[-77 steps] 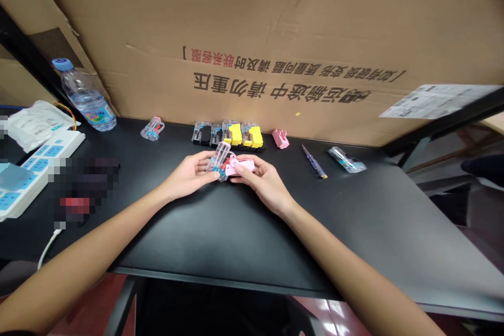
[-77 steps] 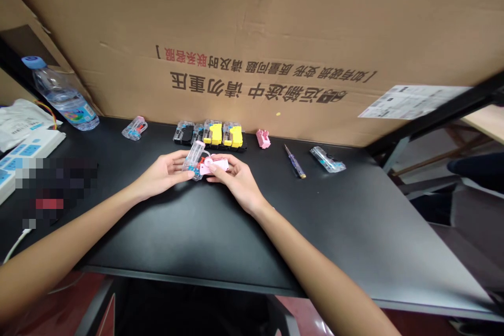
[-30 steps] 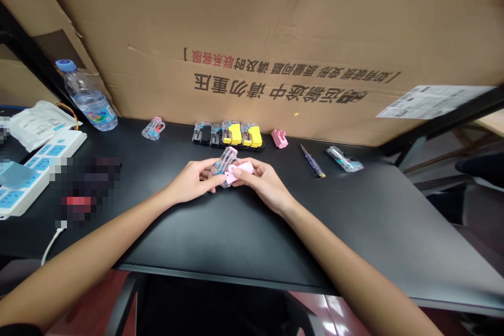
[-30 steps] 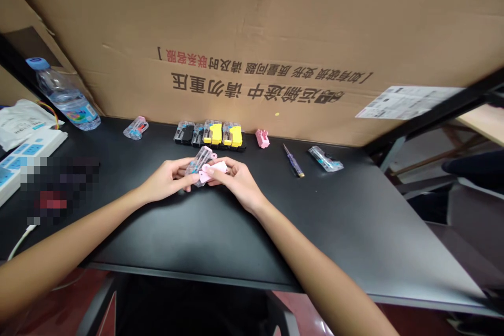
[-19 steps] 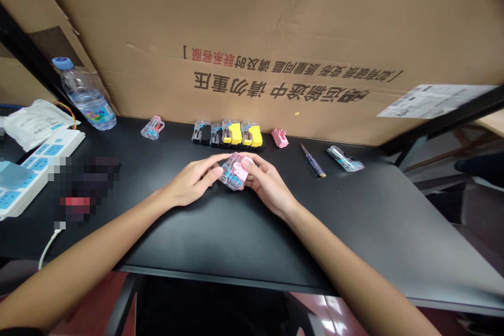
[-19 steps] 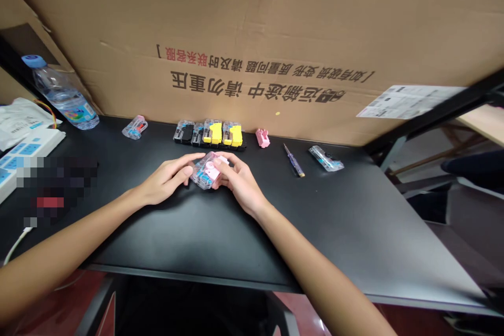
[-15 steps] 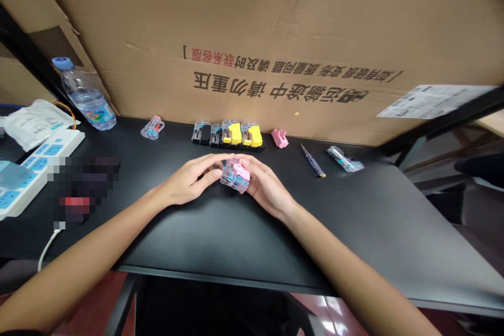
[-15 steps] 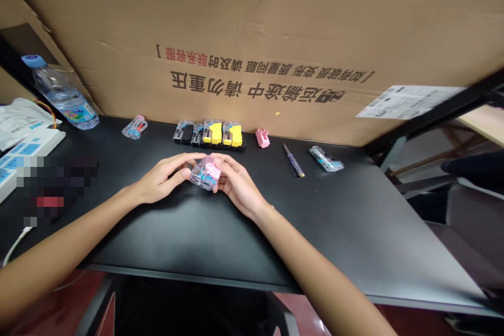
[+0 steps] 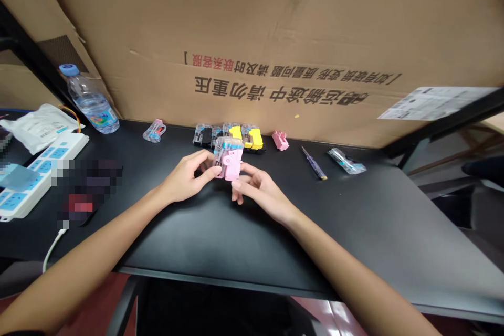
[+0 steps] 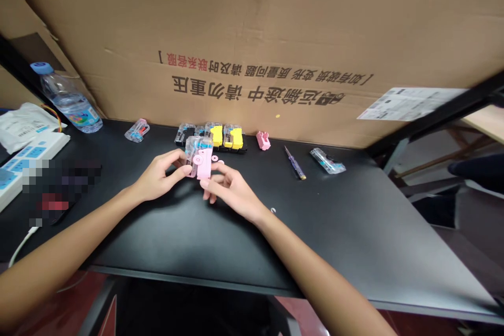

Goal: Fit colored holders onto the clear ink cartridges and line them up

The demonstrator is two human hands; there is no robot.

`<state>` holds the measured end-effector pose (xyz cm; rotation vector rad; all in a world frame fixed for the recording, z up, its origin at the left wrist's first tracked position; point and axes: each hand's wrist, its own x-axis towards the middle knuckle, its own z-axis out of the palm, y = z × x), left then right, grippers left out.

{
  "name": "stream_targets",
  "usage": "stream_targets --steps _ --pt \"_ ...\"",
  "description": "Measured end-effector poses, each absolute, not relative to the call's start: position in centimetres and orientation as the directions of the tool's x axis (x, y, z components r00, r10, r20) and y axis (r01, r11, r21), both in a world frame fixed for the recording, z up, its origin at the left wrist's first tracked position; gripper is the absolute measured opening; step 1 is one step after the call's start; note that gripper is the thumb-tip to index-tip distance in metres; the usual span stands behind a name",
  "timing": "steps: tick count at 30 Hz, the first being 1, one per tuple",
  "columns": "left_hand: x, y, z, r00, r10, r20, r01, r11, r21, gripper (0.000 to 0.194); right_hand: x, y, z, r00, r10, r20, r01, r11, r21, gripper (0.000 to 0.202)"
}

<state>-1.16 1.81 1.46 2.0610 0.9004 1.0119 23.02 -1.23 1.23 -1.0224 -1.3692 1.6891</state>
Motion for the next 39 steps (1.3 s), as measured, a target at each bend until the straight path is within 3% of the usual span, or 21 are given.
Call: stream_targets --steps 2,7,12,17,22,26,32,36,39 --pt "-1.3 1.9 1.8 0.452 0.826 0.338 0.252 -0.481 0.840 0.028 23.4 -0.8 1.1 -0.312 0.945 -0.095 0.009 -0.097 -0.995 0.043" --pt "-1.3 1.9 2.0 0.341 0.866 0.367 0.242 -0.458 0.856 0.029 23.9 -0.2 1.0 -0.082 0.995 0.050 -0.057 0.045 -0.997 0.038" --pt "-1.0 1.7 1.7 0.518 0.823 0.234 0.252 -0.408 0.877 0.026 23.3 -0.7 1.4 -0.312 0.947 -0.078 0.103 -0.048 -0.994 0.043" --pt "-1.4 2.3 1.7 0.307 0.900 0.309 0.161 -0.369 0.916 0.030 23.3 -0.5 1.5 -0.067 0.998 0.014 -0.040 0.011 -0.999 0.042" --pt "-1.1 2.3 1.2 0.514 0.841 0.171 0.210 -0.316 0.925 0.035 23.2 -0.6 1.5 -0.291 0.953 -0.084 0.089 -0.060 -0.994 0.046" --pt "-1.4 2.5 1.3 0.331 0.903 0.274 0.137 -0.333 0.933 0.040 23.3 -0.4 1.3 -0.045 0.998 0.048 -0.018 0.047 -0.999 0.046" --pt "-0.7 2.2 0.6 0.539 0.827 0.161 0.229 -0.328 0.917 0.035 22.2 -0.9 0.4 -0.340 0.935 -0.098 0.129 -0.056 -0.990 0.047" --pt "-0.5 2.5 0.0 0.471 0.871 0.136 0.196 -0.254 0.947 0.041 21.9 -0.7 -0.1 -0.328 0.942 -0.072 0.034 -0.065 -0.997 0.046" --pt "-0.8 3.0 -0.3 0.339 0.933 0.124 0.199 -0.200 0.959 0.047 21.9 -0.7 -0.3 -0.284 0.959 0.011 -0.116 -0.023 -0.993 0.063"
